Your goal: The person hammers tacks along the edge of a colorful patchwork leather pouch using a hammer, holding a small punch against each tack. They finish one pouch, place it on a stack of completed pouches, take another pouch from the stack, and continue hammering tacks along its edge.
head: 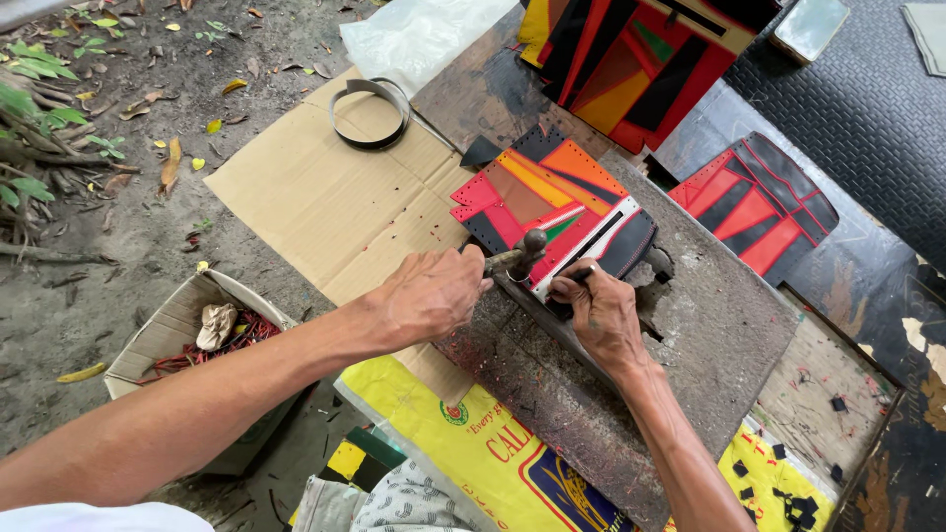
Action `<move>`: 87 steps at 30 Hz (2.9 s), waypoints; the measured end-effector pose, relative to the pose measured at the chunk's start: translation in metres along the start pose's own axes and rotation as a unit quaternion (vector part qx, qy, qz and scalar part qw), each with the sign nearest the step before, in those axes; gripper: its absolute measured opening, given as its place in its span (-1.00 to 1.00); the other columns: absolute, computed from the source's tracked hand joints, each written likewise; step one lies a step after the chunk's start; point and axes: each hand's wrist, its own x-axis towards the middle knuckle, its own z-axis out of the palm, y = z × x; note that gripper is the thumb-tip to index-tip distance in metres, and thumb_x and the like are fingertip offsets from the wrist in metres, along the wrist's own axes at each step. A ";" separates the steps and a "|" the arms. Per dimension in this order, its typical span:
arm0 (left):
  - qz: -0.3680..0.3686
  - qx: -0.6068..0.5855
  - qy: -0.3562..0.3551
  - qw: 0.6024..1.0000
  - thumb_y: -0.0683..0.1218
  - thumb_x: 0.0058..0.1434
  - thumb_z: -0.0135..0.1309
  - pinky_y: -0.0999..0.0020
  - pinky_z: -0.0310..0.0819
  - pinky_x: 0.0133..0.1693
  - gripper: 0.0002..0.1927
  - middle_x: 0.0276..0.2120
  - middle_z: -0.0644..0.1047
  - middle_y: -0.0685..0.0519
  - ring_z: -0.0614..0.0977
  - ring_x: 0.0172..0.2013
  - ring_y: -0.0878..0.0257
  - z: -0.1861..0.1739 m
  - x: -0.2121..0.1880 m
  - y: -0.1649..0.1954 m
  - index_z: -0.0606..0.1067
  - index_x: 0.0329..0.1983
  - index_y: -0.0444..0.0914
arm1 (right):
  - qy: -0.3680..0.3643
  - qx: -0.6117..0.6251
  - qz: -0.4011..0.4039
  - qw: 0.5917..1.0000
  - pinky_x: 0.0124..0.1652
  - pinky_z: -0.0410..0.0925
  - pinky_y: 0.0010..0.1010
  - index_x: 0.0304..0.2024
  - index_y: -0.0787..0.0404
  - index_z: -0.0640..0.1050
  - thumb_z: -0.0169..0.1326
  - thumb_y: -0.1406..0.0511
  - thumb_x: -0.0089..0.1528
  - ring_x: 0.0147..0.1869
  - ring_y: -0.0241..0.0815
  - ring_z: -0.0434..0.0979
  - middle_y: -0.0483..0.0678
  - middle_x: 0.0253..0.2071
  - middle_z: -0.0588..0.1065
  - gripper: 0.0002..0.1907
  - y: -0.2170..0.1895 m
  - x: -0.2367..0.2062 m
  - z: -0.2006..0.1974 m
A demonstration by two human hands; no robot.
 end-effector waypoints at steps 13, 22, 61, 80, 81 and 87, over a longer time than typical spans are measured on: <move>0.012 -0.008 0.010 1.000 0.06 0.40 -0.03 -0.11 0.48 -0.42 -0.63 -0.49 0.55 -0.29 0.63 -0.42 -0.27 0.003 0.000 -0.005 0.34 -0.27 -0.37 | 0.005 -0.077 -0.048 0.996 -0.28 0.47 -0.38 -0.23 0.31 0.54 0.11 0.34 0.34 -0.29 -0.21 0.68 0.02 -0.38 0.60 -0.87 -0.013 0.002 0.001; 0.050 -0.030 0.048 0.997 0.06 0.38 0.01 -0.09 0.41 -0.47 -0.64 -0.60 0.52 -0.22 0.59 -0.56 -0.18 -0.031 -0.002 0.015 0.36 -0.26 -0.36 | 0.041 -0.090 -0.078 0.992 -0.33 0.43 -0.37 -0.24 0.32 0.54 0.18 0.37 0.30 -0.35 -0.20 0.62 0.04 -0.39 0.56 -0.89 -0.011 -0.002 0.006; 0.203 -0.125 0.172 0.956 -0.01 0.43 0.00 0.01 0.28 -0.62 -0.65 -0.67 0.43 -0.17 0.50 -0.69 -0.06 -0.048 -0.013 0.062 0.30 -0.25 -0.42 | 0.063 -0.152 -0.129 0.978 -0.29 0.38 -0.21 -0.19 0.29 0.53 0.16 0.36 0.30 -0.27 0.12 0.58 0.13 -0.33 0.52 -0.90 0.005 -0.006 0.005; 0.042 -0.024 0.021 0.999 0.10 0.43 -0.06 -0.10 0.42 -0.43 -0.58 -0.59 0.50 -0.28 0.59 -0.52 -0.23 -0.038 -0.024 0.042 0.33 -0.25 -0.39 | 0.061 -0.130 -0.121 0.982 -0.34 0.40 -0.24 -0.23 0.29 0.51 0.19 0.37 0.28 -0.35 0.07 0.57 0.10 -0.34 0.50 -0.88 -0.015 -0.013 -0.003; 0.024 -0.028 0.010 0.999 0.10 0.42 -0.07 -0.11 0.43 -0.42 -0.59 -0.58 0.52 -0.28 0.60 -0.51 -0.23 -0.029 -0.022 0.037 0.33 -0.24 -0.39 | 0.051 -0.126 -0.110 0.985 -0.36 0.39 -0.26 -0.25 0.28 0.51 0.20 0.36 0.28 -0.37 0.07 0.57 0.11 -0.35 0.50 -0.87 -0.014 -0.012 -0.002; 0.025 -0.014 -0.003 1.000 0.10 0.41 -0.08 -0.18 0.45 -0.38 -0.60 -0.48 0.54 -0.30 0.61 -0.41 -0.30 0.014 -0.002 0.008 0.32 -0.19 -0.39 | 0.093 -0.061 -0.021 0.994 -0.37 0.46 -0.40 -0.28 0.30 0.55 0.14 0.31 0.37 -0.36 -0.23 0.65 0.00 -0.39 0.63 -0.82 -0.003 -0.006 0.002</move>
